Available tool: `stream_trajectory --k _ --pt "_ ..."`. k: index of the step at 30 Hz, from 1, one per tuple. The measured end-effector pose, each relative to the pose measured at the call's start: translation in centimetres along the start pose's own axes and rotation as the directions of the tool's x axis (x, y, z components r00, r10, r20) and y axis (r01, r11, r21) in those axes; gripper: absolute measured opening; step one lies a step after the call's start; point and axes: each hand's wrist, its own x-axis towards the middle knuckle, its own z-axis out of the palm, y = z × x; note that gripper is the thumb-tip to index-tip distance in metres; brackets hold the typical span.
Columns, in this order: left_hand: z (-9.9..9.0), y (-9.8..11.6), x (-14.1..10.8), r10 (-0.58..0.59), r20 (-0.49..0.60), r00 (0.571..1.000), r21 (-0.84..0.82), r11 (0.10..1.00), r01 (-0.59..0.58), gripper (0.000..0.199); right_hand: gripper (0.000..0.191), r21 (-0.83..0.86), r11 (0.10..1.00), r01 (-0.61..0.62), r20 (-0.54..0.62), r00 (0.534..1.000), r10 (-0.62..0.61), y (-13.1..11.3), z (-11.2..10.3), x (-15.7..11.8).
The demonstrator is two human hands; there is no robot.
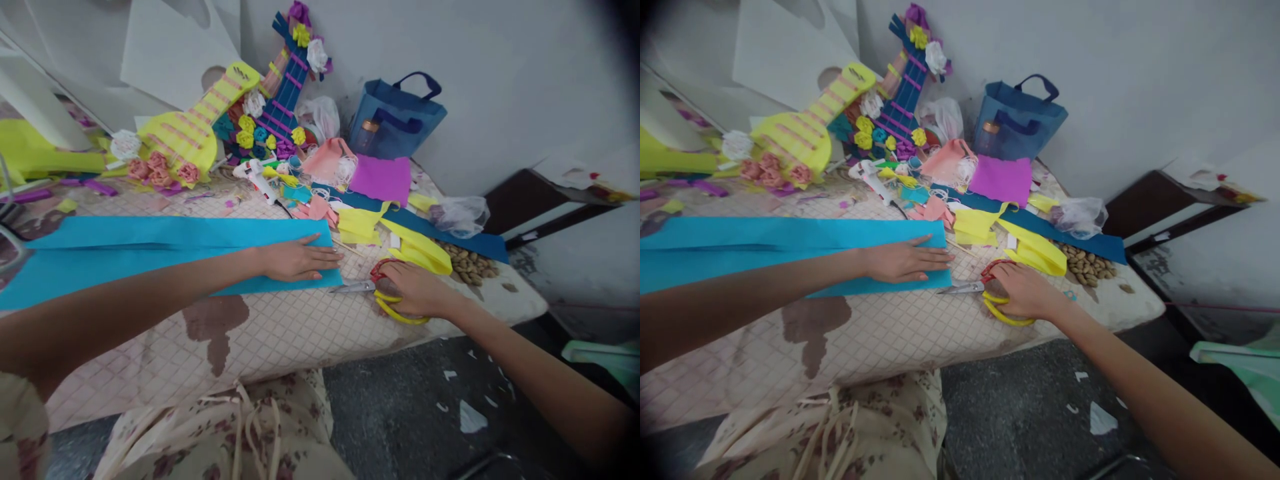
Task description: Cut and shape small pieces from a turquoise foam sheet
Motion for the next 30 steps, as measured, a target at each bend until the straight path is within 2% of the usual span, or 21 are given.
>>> stream_trajectory --k 3,8,13,17,25,30 --pt "0.11 -0.33 0.27 0.003 0.034 0.999 0.001 1.000 -0.003 0.050 0.040 -0.014 1.000 0.008 0.015 1.000 -0.007 -0.02 0.13 0.10" --pt "0.75 -0.45 0.27 0.057 -0.003 0.998 -0.005 0.998 -0.057 0.050 0.039 -0.017 1.000 0.013 0.017 1.000 -0.013 -0.07 0.40 -0.04" --pt "0.82 -0.37 0.23 0.012 0.072 0.997 -0.001 1.000 -0.012 0.052 0.039 -0.022 1.000 0.016 0.023 1.000 -0.015 0.09 0.52 -0.32" --pt "0.79 -0.44 0.26 0.037 0.053 0.998 -0.012 0.999 -0.036 0.052 0.039 -0.012 1.000 0.026 0.021 0.999 -0.026 0.20 0.53 -0.29" --pt "0.85 -0.51 0.24 0.011 0.055 0.998 -0.059 0.998 -0.008 0.050 0.036 -0.100 0.995 -0.010 0.076 0.997 0.017 0.14 0.38 -0.45" --pt "0.80 -0.54 0.23 0.019 0.081 0.997 -0.034 0.999 -0.016 0.052 0.035 -0.160 0.987 -0.007 0.083 0.996 0.021 0.27 0.36 -0.64"
